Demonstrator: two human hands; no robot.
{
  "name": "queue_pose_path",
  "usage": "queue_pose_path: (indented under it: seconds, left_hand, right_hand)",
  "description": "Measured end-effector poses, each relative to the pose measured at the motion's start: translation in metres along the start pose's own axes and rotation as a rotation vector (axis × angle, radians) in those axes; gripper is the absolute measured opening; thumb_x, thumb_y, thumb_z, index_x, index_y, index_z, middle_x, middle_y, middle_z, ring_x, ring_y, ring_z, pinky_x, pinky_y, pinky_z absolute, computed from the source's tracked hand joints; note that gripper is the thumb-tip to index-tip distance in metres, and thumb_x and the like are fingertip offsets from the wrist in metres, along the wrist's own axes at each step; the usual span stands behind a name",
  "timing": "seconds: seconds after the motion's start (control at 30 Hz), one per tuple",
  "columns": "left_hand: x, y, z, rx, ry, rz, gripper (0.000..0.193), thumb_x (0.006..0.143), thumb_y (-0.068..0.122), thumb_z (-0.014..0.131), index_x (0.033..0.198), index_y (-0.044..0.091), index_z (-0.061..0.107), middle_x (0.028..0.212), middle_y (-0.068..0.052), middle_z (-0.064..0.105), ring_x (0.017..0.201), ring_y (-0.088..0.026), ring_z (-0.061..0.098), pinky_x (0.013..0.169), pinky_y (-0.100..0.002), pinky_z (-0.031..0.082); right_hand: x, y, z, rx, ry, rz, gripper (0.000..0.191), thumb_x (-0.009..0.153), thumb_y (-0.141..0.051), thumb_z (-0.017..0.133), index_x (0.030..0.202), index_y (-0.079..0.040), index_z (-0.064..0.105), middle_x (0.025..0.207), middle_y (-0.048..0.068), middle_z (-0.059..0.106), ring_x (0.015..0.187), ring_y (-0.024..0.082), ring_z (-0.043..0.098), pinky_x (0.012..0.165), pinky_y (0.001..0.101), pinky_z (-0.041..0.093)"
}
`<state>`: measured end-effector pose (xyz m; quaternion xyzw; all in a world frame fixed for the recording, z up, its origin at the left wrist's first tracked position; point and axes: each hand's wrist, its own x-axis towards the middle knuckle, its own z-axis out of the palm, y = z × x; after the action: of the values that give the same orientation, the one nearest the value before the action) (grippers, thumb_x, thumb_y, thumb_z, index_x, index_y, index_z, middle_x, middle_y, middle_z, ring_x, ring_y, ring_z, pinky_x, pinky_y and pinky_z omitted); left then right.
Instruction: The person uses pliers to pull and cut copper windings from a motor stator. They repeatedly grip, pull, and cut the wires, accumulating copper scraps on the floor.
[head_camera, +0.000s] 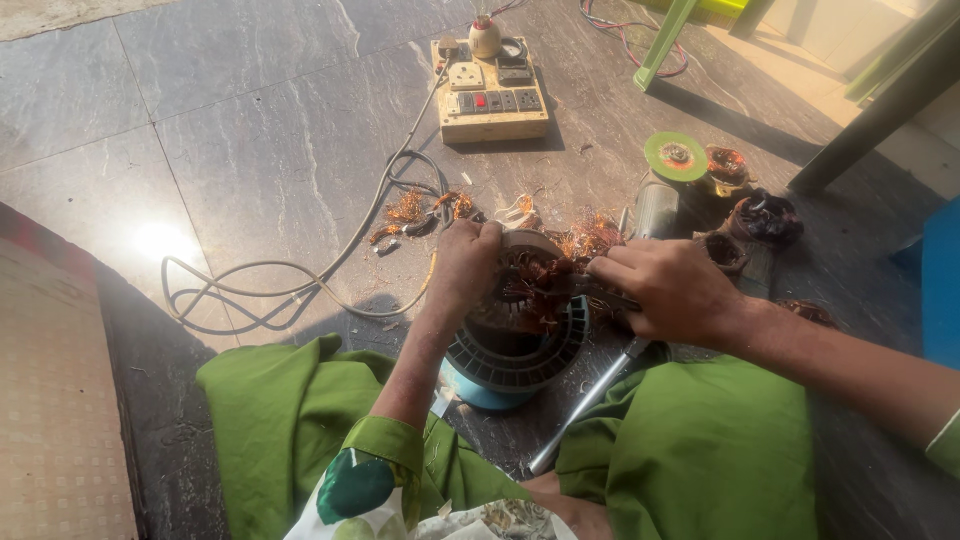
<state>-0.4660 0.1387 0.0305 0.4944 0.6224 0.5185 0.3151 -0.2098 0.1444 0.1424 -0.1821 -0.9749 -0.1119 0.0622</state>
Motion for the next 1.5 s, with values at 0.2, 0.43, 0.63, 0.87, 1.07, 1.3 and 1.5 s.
queue_pose_path:
  seconds: [0.2, 0.43, 0.63, 0.87, 1.07, 1.3, 1.5]
  left_hand:
    - [0.002, -0.001, 0.007, -0.028, 0.068, -0.010, 0.049, 0.093, 0.027, 0.046, 0.049, 0.006, 0.052, 0.046, -0.006, 0.053, 0.038, -0.017, 0.047, 0.045, -0.039, 0.046]
    - [-0.018, 0.010, 0.009, -0.067, 0.176, 0.074, 0.051, 0.094, 0.024, 0.046, 0.048, 0.006, 0.053, 0.043, -0.007, 0.051, 0.035, -0.015, 0.040, 0.040, -0.037, 0.039]
    - [-0.038, 0.010, 0.017, -0.157, 0.150, 0.176, 0.051, 0.098, 0.022, 0.050, 0.050, 0.005, 0.056, 0.043, -0.005, 0.053, 0.036, -0.011, 0.042, 0.037, -0.032, 0.035]
    - [-0.043, 0.009, 0.014, -0.253, 0.024, 0.234, 0.047, 0.099, 0.022, 0.051, 0.058, 0.005, 0.065, 0.047, -0.003, 0.057, 0.038, -0.011, 0.048, 0.039, -0.030, 0.040]
    - [-0.045, 0.010, 0.014, -0.217, 0.068, 0.219, 0.049, 0.101, 0.023, 0.053, 0.058, 0.002, 0.062, 0.048, -0.005, 0.054, 0.043, -0.012, 0.046, 0.044, -0.033, 0.036]
    - [-0.048, 0.011, 0.013, -0.249, 0.078, 0.239, 0.045, 0.100, 0.023, 0.052, 0.061, 0.004, 0.066, 0.049, -0.002, 0.058, 0.044, -0.010, 0.053, 0.046, -0.030, 0.043]
    - [-0.052, 0.010, 0.015, -0.246, 0.083, 0.229, 0.047, 0.101, 0.023, 0.053, 0.059, 0.003, 0.063, 0.048, -0.003, 0.056, 0.044, -0.010, 0.052, 0.044, -0.030, 0.041]
  right_hand:
    - [0.011, 0.023, 0.006, -0.119, 0.057, -0.101, 0.034, 0.068, -0.001, 0.072, 0.101, -0.005, 0.071, 0.083, 0.007, 0.070, 0.072, 0.022, 0.069, 0.063, 0.0355, 0.059]
    - [-0.024, -0.072, 0.001, 0.773, -0.272, 0.781, 0.032, 0.077, -0.011, 0.071, 0.108, -0.009, 0.062, 0.067, 0.008, 0.062, 0.060, 0.018, 0.059, 0.058, 0.0322, 0.045]
    - [-0.045, -0.121, -0.015, 2.906, -0.067, 0.881, 0.031, 0.077, 0.000, 0.053, 0.106, -0.007, 0.044, 0.073, -0.001, 0.038, 0.061, 0.011, 0.036, 0.053, 0.0270, 0.034]
    - [-0.039, -0.138, -0.038, 3.809, 0.496, 0.223, 0.030, 0.091, 0.002, 0.055, 0.117, -0.007, 0.042, 0.077, 0.001, 0.044, 0.062, 0.009, 0.048, 0.051, 0.0231, 0.049]
    - [-0.080, -0.122, -0.049, 3.477, 1.085, -0.304, 0.037, 0.098, 0.005, 0.047, 0.134, -0.003, 0.042, 0.087, 0.003, 0.047, 0.071, 0.010, 0.051, 0.057, 0.0240, 0.050]
    - [-0.154, -0.129, 0.011, 1.591, 0.376, 1.299, 0.053, 0.089, 0.002, 0.062, 0.137, -0.010, 0.043, 0.099, 0.011, 0.060, 0.069, 0.017, 0.054, 0.051, 0.0317, 0.044]
    - [-0.136, -0.152, 0.025, 0.924, 0.275, 1.207, 0.042, 0.080, -0.007, 0.073, 0.118, -0.008, 0.054, 0.110, 0.008, 0.073, 0.094, 0.016, 0.076, 0.079, 0.0312, 0.060]
